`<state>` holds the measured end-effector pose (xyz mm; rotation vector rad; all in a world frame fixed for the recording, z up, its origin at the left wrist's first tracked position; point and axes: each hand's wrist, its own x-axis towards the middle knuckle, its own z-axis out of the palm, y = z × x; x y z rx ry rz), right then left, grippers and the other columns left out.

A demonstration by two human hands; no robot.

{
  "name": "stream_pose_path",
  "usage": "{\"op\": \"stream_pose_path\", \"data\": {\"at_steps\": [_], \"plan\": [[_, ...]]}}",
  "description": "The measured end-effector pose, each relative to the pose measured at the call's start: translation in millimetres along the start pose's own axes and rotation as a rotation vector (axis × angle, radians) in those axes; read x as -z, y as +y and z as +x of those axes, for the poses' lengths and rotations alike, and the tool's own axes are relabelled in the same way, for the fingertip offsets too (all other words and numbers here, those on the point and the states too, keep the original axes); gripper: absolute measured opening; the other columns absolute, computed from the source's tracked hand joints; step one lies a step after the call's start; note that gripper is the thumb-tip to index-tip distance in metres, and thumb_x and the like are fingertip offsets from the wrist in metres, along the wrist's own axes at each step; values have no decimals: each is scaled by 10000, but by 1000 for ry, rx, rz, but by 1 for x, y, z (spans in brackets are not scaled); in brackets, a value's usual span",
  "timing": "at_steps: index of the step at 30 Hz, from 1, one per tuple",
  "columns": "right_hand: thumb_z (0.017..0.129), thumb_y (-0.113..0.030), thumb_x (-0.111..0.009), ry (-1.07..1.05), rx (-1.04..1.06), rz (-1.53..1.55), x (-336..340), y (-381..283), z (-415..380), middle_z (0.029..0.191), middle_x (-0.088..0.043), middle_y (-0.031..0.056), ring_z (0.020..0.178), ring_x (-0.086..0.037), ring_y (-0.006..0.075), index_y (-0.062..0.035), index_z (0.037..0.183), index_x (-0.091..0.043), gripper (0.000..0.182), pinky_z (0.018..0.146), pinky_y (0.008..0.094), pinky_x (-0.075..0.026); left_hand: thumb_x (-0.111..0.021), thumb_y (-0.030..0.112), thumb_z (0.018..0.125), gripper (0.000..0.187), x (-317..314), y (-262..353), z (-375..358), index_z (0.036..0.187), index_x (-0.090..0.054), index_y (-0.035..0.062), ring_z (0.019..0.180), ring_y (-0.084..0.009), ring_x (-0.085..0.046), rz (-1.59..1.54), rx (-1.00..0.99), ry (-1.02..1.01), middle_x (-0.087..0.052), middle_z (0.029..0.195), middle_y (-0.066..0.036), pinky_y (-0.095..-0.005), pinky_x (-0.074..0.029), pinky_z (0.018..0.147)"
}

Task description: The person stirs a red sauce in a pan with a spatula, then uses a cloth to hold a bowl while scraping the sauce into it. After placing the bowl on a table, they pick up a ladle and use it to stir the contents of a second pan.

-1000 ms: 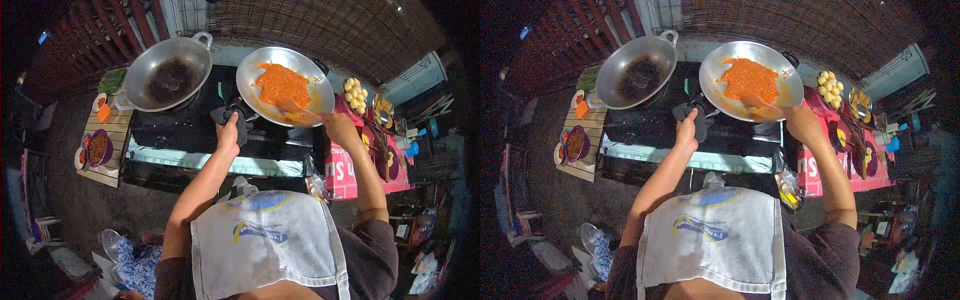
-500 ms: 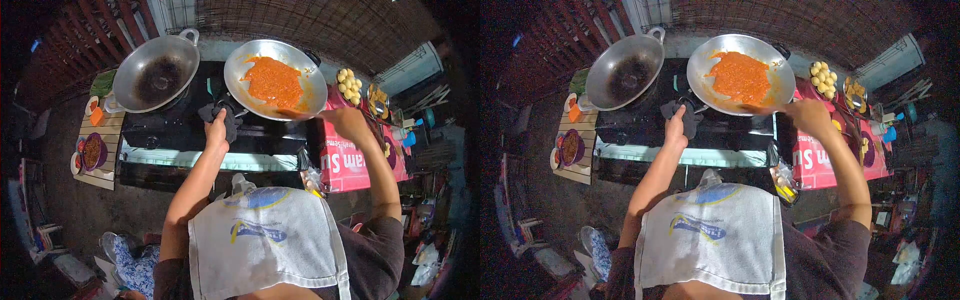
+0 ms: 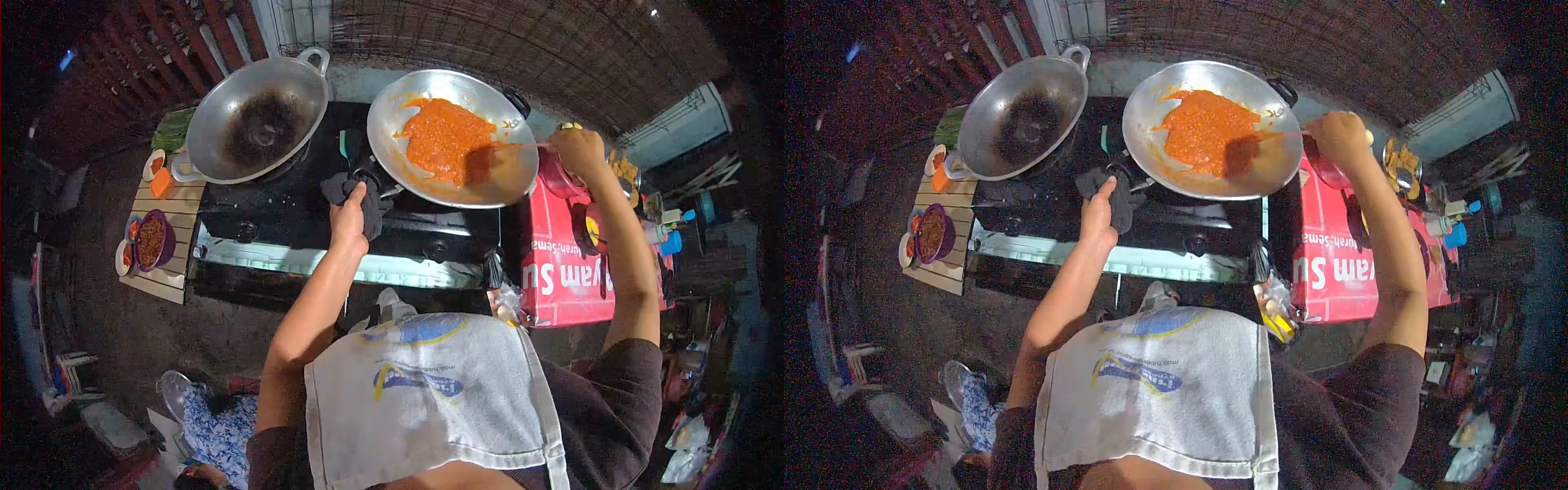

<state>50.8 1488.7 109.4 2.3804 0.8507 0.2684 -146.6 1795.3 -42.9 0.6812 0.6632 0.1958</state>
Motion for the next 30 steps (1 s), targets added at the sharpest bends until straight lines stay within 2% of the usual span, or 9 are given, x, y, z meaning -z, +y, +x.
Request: {"op": "stream_pose_path", "data": {"at_steps": [3,9,12,17,22,23,25,27,30], "plan": [[735,-225,-537,-133,114,28,69,-4,-10,717,-634,98,697,-632,256,-116,740,-662,166,575,360,-496,-532,84,828,265,2,-4,2,1086,-482,49,866,-197,-583,-4,-34,14,-565,1020,-75,-348,-504,766],[738,-206,-511,-20,-106,-10,-36,-22,40,788,-634,110,736,-622,234,-116,723,-660,175,585,348,-472,-544,98,825,268,-4,-1,-5,1083,-492,54,876,-193,-574,-6,-54,49,-566,1013,-70,-332,-486,770],[778,-133,-457,347,-10,70,-22,-48,60,840,-611,32,828,-577,176,-182,770,-660,209,725,312,-428,-557,117,818,201,-5,-2,-7,1007,-519,61,817,-199,-595,2,-41,70,-584,960,-65,-346,-504,724],[771,-165,-469,303,-136,14,-9,-23,69,798,-605,24,779,-583,184,-232,816,-664,211,696,344,-419,-566,133,811,121,-5,-4,-6,912,-558,67,777,-202,-607,-23,-35,149,-605,888,-59,-364,-516,690],[754,-141,-467,616,47,132,-84,-31,113,775,-617,32,740,-590,181,-184,819,-657,205,656,348,-402,-572,133,807,129,0,-7,1,916,-559,65,774,-198,-607,0,-86,99,-607,890,-60,-361,-516,696],[699,-81,-504,403,44,225,-61,-47,108,839,-618,20,766,-576,189,-259,943,-642,332,705,347,-418,-572,133,807,129,2,-10,4,916,-559,65,774,-198,-607,-3,-92,103,-607,890,-60,-361,-516,696],[713,-77,-467,654,222,383,-29,-57,97,765,-619,17,746,-591,177,-220,856,-662,281,709,324,-420,-578,136,803,141,8,-14,9,923,-562,65,773,-196,-608,24,-128,109,-611,890,-60,-358,-512,696],[722,-102,-493,463,-7,150,-15,-39,92,756,-618,10,748,-595,182,-236,877,-667,268,713,331,-427,-582,136,800,146,3,-8,4,927,-563,66,773,-196,-608,6,-119,114,-612,890,-59,-356,-511,697],[741,-139,-496,376,8,87,-12,-5,88,758,-625,28,726,-605,180,-254,898,-667,260,670,343,-435,-586,140,797,155,1,-9,2,934,-562,70,774,-196,-608,-11,-109,124,-613,890,-57,-353,-510,696]]}}
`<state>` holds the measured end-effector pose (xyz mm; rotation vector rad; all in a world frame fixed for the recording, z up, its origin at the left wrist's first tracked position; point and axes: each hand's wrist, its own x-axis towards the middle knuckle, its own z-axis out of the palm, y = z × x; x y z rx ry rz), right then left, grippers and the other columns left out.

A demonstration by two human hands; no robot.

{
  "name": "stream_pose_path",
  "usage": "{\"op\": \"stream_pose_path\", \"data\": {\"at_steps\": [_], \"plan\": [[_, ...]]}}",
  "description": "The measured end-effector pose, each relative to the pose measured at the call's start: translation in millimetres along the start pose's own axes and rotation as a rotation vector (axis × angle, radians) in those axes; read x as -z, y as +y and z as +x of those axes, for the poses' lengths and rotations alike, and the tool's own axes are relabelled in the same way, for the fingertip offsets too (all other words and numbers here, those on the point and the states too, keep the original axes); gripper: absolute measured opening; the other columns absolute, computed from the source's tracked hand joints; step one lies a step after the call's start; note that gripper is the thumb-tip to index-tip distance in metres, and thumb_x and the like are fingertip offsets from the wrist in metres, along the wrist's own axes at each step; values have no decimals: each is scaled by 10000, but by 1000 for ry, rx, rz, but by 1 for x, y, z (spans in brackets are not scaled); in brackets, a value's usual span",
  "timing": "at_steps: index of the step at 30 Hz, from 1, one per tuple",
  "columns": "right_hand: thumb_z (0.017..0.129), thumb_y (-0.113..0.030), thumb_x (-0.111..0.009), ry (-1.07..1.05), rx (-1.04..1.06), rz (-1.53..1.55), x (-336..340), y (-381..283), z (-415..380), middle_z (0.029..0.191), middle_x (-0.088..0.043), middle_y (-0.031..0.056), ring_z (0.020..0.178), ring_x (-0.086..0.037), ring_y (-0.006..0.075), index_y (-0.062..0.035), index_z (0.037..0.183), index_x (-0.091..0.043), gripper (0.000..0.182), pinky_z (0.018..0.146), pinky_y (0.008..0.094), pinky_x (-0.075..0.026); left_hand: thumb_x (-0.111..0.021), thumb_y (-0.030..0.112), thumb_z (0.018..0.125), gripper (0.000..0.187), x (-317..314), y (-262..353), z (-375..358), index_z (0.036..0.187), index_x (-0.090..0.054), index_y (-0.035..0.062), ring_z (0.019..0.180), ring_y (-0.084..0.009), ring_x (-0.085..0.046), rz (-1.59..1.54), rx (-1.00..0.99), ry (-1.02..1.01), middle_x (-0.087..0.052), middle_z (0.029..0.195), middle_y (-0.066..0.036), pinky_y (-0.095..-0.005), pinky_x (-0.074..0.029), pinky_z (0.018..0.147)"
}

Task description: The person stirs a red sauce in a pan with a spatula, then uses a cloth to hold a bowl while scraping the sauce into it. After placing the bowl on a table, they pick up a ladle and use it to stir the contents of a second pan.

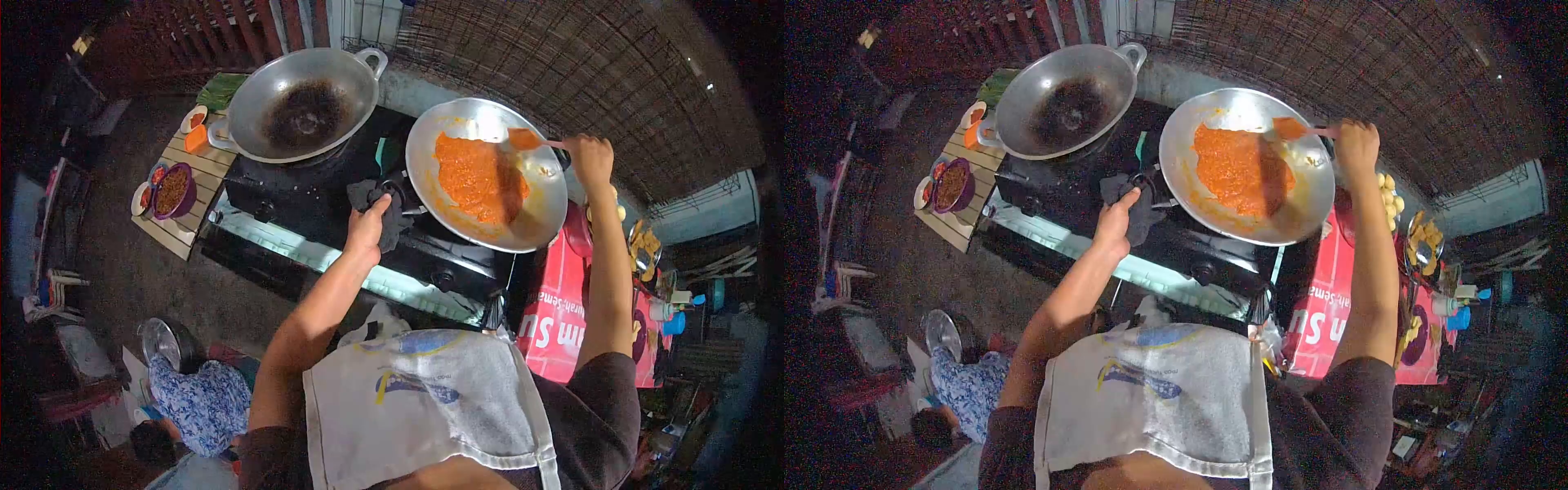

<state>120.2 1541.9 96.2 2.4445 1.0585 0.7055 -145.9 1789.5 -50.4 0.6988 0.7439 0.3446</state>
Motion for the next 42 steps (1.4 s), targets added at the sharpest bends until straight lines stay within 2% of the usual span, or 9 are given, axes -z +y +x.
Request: {"op": "stream_pose_path", "data": {"at_steps": [4,9,11,15,17,23,31,37,42], "plan": [[726,-119,-511,21,134,81,-69,-22,-3,880,-637,24,795,-606,183,-255,913,-664,277,664,319,-455,-591,151,796,161,-1,2,-2,934,-563,72,776,-193,-606,48,31,16,-615,891,-54,-348,-511,685],[742,-201,-527,-190,-4,160,41,-12,-13,749,-626,138,678,-623,268,-129,794,-662,161,575,362,-494,-589,158,798,159,-3,2,-4,930,-564,74,757,-191,-610,2,30,-21,-615,880,-54,-344,-512,658],[743,-209,-524,-397,-31,-98,53,8,-22,737,-630,80,693,-616,254,-173,780,-662,147,580,370,-492,-586,156,799,157,-2,2,-1,932,-562,76,754,-191,-610,6,37,-18,-612,880,-55,-345,-513,653],[742,-189,-519,-407,-133,-94,-3,-25,-28,738,-621,73,682,-616,249,-167,770,-649,135,564,374,-496,-564,146,812,141,0,-3,4,931,-561,72,748,-192,-609,20,11,-7,-610,876,-55,-343,-511,649],[749,-168,-506,-143,48,53,-4,-46,-22,778,-626,75,699,-619,246,-182,791,-653,153,571,376,-501,-557,145,816,138,-2,1,1,930,-560,67,747,-191,-608,22,17,-28,-611,876,-56,-341,-510,649],[725,-134,-535,-498,40,-185,85,-28,-17,764,-631,86,752,-628,244,-125,775,-652,127,598,359,-511,-554,152,819,139,-5,6,-6,915,-560,51,736,-192,-608,18,48,-40,-611,862,-63,-343,-513,641],[727,-158,-517,-215,110,-19,23,-63,4,712,-639,109,646,-640,256,-87,694,-654,157,554,368,-508,-556,127,816,182,-8,15,-14,981,-519,62,770,-183,-596,59,94,-60,-580,903,-53,-328,-520,639],[720,-136,-506,-571,250,-192,97,-44,-14,816,-646,121,759,-637,249,-65,751,-658,171,618,350,-508,-560,148,820,108,-7,7,-7,884,-556,61,721,-190,-602,12,50,-11,-605,841,-59,-339,-512,621],[717,-126,-503,-359,167,-1,25,-76,4,784,-644,117,677,-639,255,-73,740,-658,165,582,354,-513,-565,149,816,137,-8,12,-10,922,-538,66,743,-183,-598,38,73,-41,-589,861,-54,-338,-514,638]]}}
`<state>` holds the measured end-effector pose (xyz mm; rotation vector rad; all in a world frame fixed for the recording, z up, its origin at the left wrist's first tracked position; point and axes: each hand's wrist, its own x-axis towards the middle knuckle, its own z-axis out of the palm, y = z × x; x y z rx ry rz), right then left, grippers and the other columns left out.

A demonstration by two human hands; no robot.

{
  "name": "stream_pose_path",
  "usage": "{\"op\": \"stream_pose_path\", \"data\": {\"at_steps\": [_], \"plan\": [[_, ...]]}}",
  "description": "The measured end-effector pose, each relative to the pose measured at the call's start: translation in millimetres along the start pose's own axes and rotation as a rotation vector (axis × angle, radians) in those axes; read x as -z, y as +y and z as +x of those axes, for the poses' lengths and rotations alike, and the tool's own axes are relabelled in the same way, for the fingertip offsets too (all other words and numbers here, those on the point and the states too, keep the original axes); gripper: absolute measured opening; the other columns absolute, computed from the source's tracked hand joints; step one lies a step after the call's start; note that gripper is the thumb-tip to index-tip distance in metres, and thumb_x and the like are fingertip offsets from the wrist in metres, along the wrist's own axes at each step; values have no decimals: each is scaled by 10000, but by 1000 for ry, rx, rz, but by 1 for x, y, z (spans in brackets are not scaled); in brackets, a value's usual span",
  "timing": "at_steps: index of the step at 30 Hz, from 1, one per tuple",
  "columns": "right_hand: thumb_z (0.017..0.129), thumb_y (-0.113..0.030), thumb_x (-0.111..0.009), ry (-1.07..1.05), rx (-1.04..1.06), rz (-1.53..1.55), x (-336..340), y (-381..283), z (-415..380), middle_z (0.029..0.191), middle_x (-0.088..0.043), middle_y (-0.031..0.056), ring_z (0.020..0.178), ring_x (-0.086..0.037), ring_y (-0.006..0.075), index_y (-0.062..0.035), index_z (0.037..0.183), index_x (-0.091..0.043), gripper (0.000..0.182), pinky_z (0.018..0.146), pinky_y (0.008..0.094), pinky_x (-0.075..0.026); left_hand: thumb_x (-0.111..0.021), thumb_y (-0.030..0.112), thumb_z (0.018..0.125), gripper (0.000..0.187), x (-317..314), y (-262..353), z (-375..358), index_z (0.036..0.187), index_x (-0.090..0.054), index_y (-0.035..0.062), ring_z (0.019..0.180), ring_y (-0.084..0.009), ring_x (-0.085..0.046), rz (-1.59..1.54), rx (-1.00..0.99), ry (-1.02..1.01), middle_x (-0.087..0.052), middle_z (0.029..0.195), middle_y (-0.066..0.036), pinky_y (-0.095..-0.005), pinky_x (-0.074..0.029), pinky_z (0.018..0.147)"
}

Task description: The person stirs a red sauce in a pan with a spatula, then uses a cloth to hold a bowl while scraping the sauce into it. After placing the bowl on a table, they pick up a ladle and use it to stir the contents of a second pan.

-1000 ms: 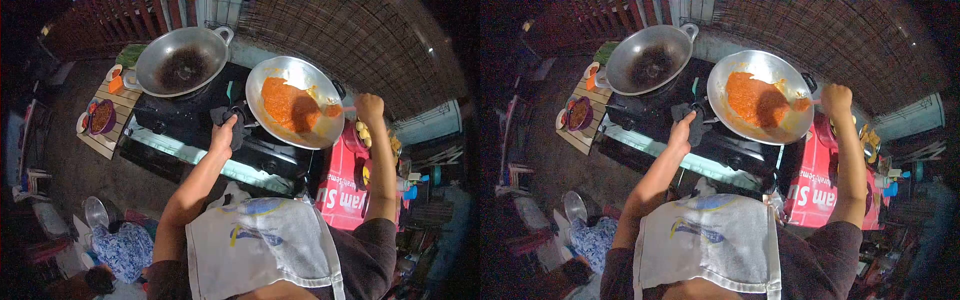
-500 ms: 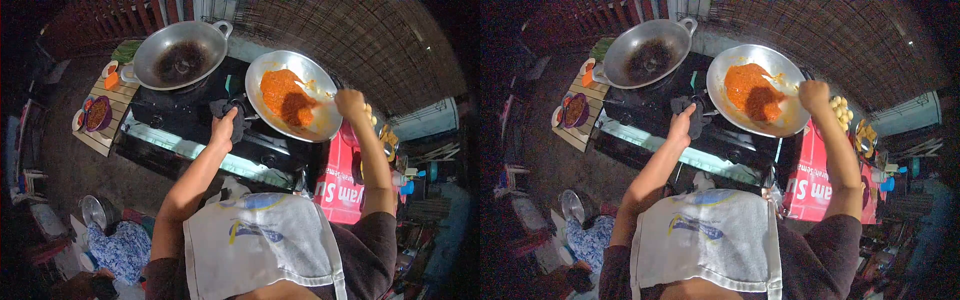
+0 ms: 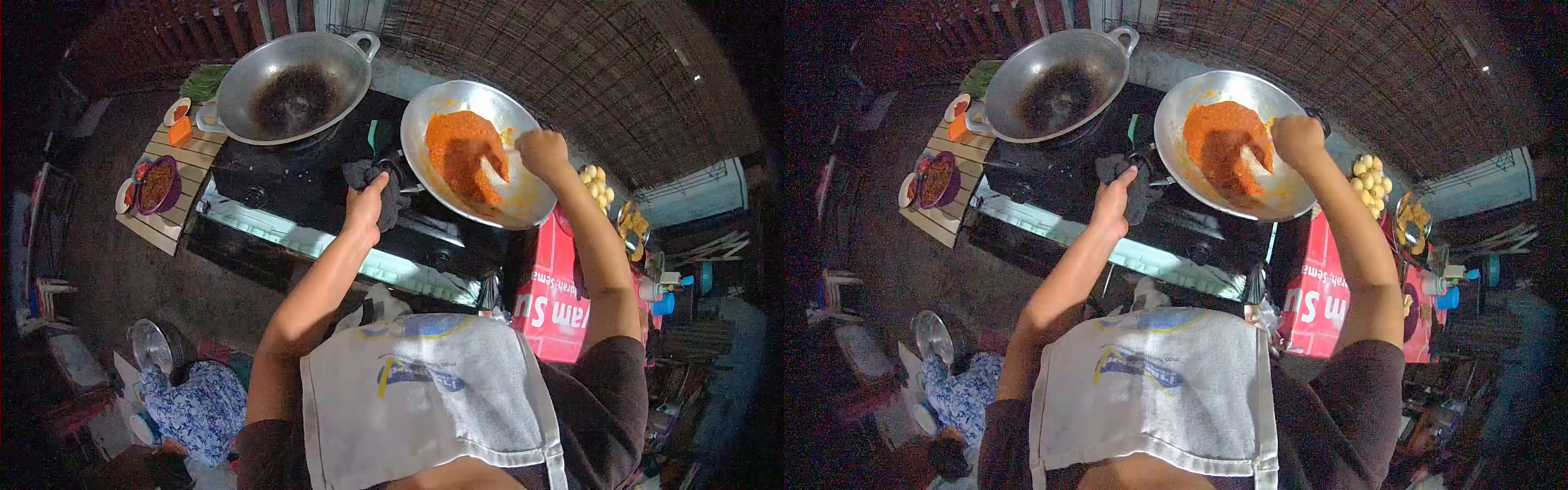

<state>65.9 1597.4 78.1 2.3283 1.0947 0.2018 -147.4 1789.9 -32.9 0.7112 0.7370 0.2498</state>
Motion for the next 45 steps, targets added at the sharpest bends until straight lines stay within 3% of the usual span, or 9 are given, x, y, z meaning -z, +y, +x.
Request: {"op": "stream_pose_path", "data": {"at_steps": [10,14,20,26,28,33,35,40,45], "plan": [[723,-150,-484,-172,12,-165,22,25,-16,795,-643,137,771,-636,261,-61,734,-659,196,652,380,-506,-562,124,816,215,0,-2,-1,1014,-492,77,765,-178,-593,-11,-24,-19,-577,930,-55,-332,-518,631],[700,-192,-547,65,24,-118,-8,24,16,741,-643,60,708,-630,260,-172,760,-668,137,608,368,-504,-556,110,816,237,-1,2,-6,1035,-474,70,767,-191,-594,12,-20,-19,-571,936,-65,-335,-528,637],[691,-207,-553,-382,140,-50,72,38,-23,806,-639,151,748,-633,283,-71,740,-659,179,628,381,-508,-556,115,818,235,-6,8,-13,1032,-475,63,778,-191,-596,-17,18,37,-570,921,-66,-339,-536,643],[734,-213,-524,-11,35,50,-9,12,14,807,-639,142,744,-632,299,-80,790,-657,197,625,397,-505,-545,105,824,181,-3,3,-6,993,-492,69,750,-179,-587,0,-11,-21,-570,895,-59,-342,-536,615],[732,-255,-562,24,-40,22,6,28,19,804,-638,61,745,-616,262,-190,791,-657,130,620,369,-494,-548,105,822,156,-1,1,-4,967,-498,74,726,-173,-580,-1,-11,-20,-568,874,-54,-332,-533,624],[714,-229,-519,-459,218,-14,59,44,-11,801,-638,134,736,-633,283,-115,761,-666,192,608,405,-502,-554,109,820,163,3,-5,3,965,-491,73,733,-172,-577,-16,-19,-16,-564,874,-50,-336,-524,641],[716,-216,-514,-107,267,28,7,33,-7,805,-637,147,730,-633,288,-66,774,-656,214,609,395,-507,-557,112,818,172,3,-6,4,970,-487,72,738,-172,-577,-13,-29,-24,-563,878,-50,-340,-522,644],[740,-199,-510,47,-10,50,10,24,19,769,-637,138,687,-635,296,-92,761,-656,182,566,379,-519,-568,121,813,225,4,-5,4,1010,-471,72,760,-178,-580,-25,-10,-25,-560,899,-51,-339,-524,628],[690,-284,-578,-266,206,98,53,44,-20,754,-643,68,715,-630,280,-173,770,-671,166,614,391,-510,-577,127,809,258,3,-4,4,1036,-467,73,791,-183,-583,-18,-4,-19,-560,931,-56,-336,-523,646]]}}
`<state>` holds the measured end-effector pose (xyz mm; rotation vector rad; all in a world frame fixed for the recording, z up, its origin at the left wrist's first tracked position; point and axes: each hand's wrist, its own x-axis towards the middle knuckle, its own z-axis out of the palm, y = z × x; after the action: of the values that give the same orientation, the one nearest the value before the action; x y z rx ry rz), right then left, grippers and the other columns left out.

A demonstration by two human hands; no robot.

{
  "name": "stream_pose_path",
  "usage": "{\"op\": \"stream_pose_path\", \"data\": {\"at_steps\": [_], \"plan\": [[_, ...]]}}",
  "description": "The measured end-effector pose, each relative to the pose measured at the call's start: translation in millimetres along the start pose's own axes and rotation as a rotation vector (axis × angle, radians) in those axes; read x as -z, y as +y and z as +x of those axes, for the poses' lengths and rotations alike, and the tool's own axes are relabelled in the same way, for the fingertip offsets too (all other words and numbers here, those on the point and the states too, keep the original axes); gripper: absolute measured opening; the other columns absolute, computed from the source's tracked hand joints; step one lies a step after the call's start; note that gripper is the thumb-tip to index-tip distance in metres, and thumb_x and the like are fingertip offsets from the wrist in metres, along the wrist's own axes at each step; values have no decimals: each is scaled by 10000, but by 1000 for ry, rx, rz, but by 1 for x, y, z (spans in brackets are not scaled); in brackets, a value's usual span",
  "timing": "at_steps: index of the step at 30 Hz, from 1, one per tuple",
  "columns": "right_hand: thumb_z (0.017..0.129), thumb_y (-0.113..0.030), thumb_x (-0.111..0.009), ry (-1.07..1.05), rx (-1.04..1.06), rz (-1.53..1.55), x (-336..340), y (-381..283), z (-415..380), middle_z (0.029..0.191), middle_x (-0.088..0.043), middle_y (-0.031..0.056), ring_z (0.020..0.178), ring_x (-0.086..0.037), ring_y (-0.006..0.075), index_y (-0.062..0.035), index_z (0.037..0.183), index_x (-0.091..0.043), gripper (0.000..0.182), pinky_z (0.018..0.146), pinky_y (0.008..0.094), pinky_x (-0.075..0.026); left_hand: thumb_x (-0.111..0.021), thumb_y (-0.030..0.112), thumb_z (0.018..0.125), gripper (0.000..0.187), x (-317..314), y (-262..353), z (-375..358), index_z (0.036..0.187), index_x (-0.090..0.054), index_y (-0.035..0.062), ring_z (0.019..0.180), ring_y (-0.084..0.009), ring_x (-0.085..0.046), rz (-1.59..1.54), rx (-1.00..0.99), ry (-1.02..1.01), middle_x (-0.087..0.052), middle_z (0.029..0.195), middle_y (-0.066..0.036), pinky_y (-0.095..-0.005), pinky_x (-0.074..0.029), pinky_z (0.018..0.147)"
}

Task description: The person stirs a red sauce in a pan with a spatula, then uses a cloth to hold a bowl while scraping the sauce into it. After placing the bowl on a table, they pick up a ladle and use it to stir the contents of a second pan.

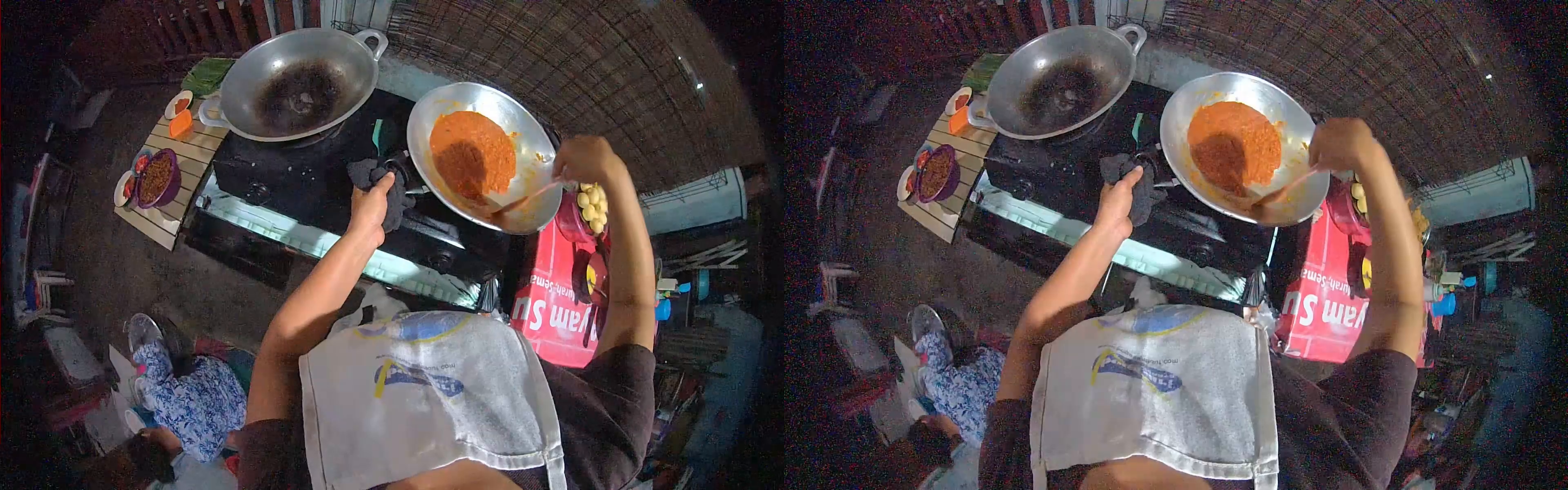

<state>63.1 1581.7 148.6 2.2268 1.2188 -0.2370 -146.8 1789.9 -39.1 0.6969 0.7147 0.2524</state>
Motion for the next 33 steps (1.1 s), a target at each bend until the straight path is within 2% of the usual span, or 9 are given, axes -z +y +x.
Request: {"op": "stream_pose_path", "data": {"at_steps": [1,7,11,16,18,23,26,28,33], "plan": [[685,-295,-583,-7,93,13,-12,-1,0,755,-642,60,726,-628,277,-187,766,-671,162,616,395,-506,-579,130,807,272,0,0,-1,1047,-466,72,804,-184,-583,5,-5,-3,-560,944,-58,-335,-522,657],[705,-339,-591,297,-191,179,-25,-6,31,762,-639,63,737,-624,257,-208,782,-669,171,608,398,-497,-584,145,804,305,3,-3,5,1078,-473,70,842,-185,-581,38,-1,33,-564,973,-61,-322,-503,710],[711,-348,-598,-194,23,128,10,9,-5,854,-639,43,834,-604,221,-238,830,-673,179,696,390,-483,-583,148,803,290,1,0,1,1065,-485,69,845,-181,-581,30,-1,12,-567,975,-59,-318,-496,722],[719,-318,-594,88,-9,122,-17,-23,26,834,-642,43,811,-610,231,-247,902,-658,207,674,380,-488,-579,138,804,248,-1,5,-3,1030,-500,72,781,-177,-593,34,27,-14,-578,935,-54,-323,-512,662],[715,-325,-597,187,-175,274,-4,-15,22,823,-646,44,785,-615,239,-233,885,-663,204,661,375,-491,-577,134,805,237,-1,5,-4,1022,-503,76,766,-178,-594,23,15,1,-579,927,-54,-325,-516,649],[733,-269,-580,-218,127,374,11,-7,0,855,-643,62,788,-614,248,-178,891,-665,201,666,355,-483,-572,126,808,215,-4,7,-7,1008,-510,81,754,-182,-594,37,12,41,-578,915,-53,-328,-519,638],[753,-252,-564,75,63,432,-24,-35,17,880,-639,75,793,-609,259,-156,934,-649,222,660,354,-478,-570,123,807,223,1,1,4,1014,-501,79,748,-189,-595,-13,33,-13,-575,909,-56,-331,-520,633],[779,-256,-542,322,-126,410,-37,-31,25,882,-633,86,775,-601,281,-152,962,-636,230,649,369,-474,-556,137,816,114,1,0,4,885,-570,46,732,-188,-609,-8,2,10,-613,849,-69,-335,-515,636],[810,-249,-506,170,-18,617,-19,-64,-20,802,-627,142,707,-604,311,-159,968,-644,228,663,409,-465,-562,127,809,230,-1,5,1,1021,-494,72,770,-187,-595,12,45,-16,-574,930,-63,-335,-523,650]]}}
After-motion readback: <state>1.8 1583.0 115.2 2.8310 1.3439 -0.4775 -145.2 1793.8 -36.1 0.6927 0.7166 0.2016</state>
